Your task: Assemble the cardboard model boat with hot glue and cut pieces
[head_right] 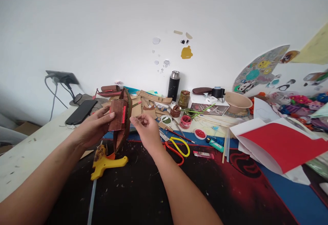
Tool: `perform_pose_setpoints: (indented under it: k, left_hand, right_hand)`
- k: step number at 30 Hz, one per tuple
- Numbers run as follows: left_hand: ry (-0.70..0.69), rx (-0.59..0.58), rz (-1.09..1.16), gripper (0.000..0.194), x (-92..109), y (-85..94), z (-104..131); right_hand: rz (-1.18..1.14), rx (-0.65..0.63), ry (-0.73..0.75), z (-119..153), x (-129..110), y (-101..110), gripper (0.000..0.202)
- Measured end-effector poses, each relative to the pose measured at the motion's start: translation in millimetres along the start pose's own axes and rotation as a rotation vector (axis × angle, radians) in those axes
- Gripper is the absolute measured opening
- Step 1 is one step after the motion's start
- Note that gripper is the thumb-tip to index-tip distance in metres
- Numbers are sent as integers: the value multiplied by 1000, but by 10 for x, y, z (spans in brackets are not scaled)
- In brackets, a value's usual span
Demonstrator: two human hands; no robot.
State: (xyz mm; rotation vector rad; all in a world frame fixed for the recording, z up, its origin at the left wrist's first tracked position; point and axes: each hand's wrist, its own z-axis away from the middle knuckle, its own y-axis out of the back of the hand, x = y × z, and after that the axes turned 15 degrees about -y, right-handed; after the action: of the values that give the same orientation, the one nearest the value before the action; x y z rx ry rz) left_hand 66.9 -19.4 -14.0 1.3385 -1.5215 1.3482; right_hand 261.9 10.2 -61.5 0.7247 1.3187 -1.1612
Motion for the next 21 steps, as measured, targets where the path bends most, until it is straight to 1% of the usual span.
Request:
perform_pose_setpoints:
  k: [4,9,13,21]
  left_hand:
    - [15,1,-7,69,-7,-4,1]
    - [6,-2,-21,67,-14,-6,3]
    - [2,-30,-23,63,-14,-18,6]
    - [11,-35,-13,67,-2,-27,19]
  right_hand:
    - [57,48,67,59,-24,-50,54]
    - [82,41,44,79,-47,-62,52]
    - [105,22,45,65,-13,-55,50]
    - [101,8,45,64,16,-59,50]
